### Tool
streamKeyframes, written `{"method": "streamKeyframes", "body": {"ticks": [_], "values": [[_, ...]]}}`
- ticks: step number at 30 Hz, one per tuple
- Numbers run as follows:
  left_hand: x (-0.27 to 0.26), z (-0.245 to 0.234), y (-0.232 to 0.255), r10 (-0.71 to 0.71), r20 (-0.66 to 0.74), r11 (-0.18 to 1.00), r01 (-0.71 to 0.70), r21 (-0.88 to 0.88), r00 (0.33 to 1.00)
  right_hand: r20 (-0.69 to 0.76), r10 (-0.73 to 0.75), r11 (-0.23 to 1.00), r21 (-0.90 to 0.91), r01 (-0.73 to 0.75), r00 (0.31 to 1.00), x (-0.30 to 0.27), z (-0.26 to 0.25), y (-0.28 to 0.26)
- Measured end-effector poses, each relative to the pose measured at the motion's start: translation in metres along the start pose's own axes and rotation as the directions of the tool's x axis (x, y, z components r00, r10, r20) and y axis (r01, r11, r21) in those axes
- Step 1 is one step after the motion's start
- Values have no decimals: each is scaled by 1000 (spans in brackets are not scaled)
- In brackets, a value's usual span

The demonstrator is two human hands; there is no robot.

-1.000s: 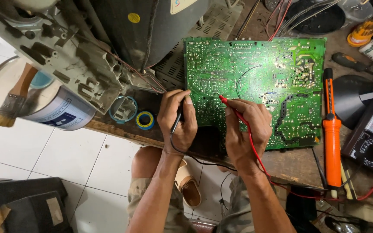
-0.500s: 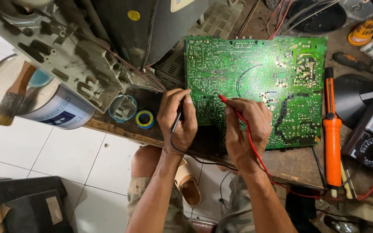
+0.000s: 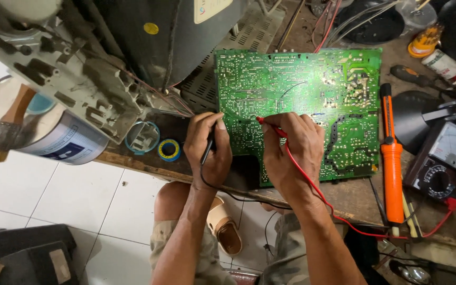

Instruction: The person uses a multimeter with red and black probes to test various points on a green circuit board. They systematically move the probes across different solder points and traces on the board's surface while seated at a workbench.

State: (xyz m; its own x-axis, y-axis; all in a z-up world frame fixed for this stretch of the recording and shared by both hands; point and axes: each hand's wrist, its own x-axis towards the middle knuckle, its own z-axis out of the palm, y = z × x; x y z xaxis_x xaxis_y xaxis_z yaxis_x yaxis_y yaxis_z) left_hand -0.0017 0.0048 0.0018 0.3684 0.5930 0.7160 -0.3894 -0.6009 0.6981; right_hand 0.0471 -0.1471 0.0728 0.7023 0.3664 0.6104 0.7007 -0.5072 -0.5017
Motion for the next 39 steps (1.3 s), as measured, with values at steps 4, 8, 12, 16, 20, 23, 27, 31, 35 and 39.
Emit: {"method": "streamKeyframes", "body": {"ticks": [4,8,12,16,20,23,27,31,35,39], "values": [[2,0,0,14,5,1000,-15,27,1000,-1,29,1000,6,-29,1000,2,1,2],[2,0,3,-2,31,1000,1,22,1000,-16,14,1000,-1,-14,1000,1,1,4],[2,2,2,-2,15,1000,1,21,1000,-13,15,1000,23,-14,1000,2,0,1],[1,2,3,-14,17,1000,14,4,1000,-5,10,1000,10,-10,1000,2,1,3],[1,1,2,-5,21,1000,5,14,1000,-6,14,1000,12,-14,1000,1,0,3],[0,2,3,-6,24,1000,6,9,1000,-5,5,1000,23,-5,1000,0,0,4],[0,2,2,1,-17,999,0,37,1000,-26,-39,997,59,41,999,-5,0,6],[1,3,3,11,-28,1000,-11,22,1000,-85,-42,992,113,52,996,-12,6,9],[0,2,0,15,-37,1000,-14,24,999,-94,-28,988,147,42,995,-17,9,10],[0,3,-1,-5,-28,1000,5,-6,1000,-114,-22,981,188,43,993,-16,8,7]]}}
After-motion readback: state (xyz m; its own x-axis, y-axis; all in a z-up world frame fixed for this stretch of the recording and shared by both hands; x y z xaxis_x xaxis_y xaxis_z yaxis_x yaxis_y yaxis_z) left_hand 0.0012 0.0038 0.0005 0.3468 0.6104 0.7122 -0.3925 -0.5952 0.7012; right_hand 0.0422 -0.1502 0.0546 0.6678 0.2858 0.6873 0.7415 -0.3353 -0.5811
